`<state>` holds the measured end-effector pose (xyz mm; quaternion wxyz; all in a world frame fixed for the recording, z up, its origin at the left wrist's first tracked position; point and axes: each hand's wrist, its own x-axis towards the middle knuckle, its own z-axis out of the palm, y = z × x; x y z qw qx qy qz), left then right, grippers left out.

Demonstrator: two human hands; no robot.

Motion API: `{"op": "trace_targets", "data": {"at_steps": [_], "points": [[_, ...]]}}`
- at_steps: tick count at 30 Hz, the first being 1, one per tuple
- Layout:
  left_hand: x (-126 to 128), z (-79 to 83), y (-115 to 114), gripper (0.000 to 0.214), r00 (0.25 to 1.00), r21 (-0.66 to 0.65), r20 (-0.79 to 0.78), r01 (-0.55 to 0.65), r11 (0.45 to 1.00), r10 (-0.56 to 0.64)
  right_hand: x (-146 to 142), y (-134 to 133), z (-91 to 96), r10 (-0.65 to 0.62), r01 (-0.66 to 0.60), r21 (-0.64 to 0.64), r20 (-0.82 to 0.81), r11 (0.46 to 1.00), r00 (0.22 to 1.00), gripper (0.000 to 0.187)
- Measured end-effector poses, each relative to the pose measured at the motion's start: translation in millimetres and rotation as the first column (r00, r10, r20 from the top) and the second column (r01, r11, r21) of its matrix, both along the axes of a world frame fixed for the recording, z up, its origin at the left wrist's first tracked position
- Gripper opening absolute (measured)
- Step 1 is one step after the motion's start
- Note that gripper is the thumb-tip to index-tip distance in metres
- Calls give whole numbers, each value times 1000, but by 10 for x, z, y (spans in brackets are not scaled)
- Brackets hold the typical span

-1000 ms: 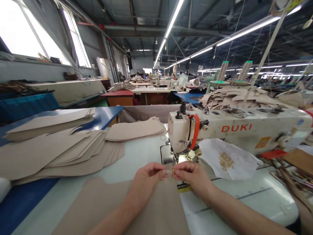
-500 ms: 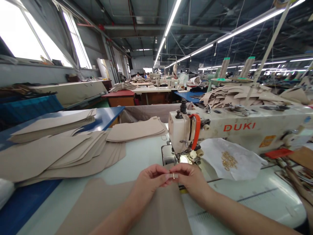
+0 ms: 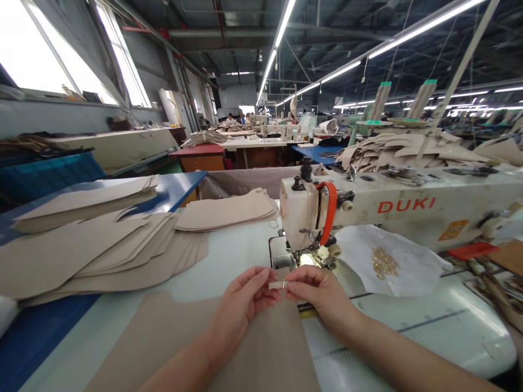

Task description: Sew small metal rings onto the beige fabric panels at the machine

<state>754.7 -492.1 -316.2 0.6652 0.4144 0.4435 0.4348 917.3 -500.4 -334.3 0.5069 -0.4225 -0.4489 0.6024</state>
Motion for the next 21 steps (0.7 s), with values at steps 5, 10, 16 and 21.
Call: {"op": "trace_targets", "data": {"at_steps": [5,10,16,21], "points": [[-5,-20,-3,31,989,-80,24,146,986,-145,0,-6,16,26,-26,-5,-16,1000,1000,32],[-23,-13,16,25,971,-26,-80,223,975,-224,-15,-42,19,68,-70,45,33,997,997,25],[-57,-14,0,7,888,197,-422,287,937,-183,4,-205,76,-98,-122,398,490,909,866,14],[-74,-48,-27,4,832,256,-541,300,919,-121,27,-220,56,-153,-199,504,572,840,806,8]]}}
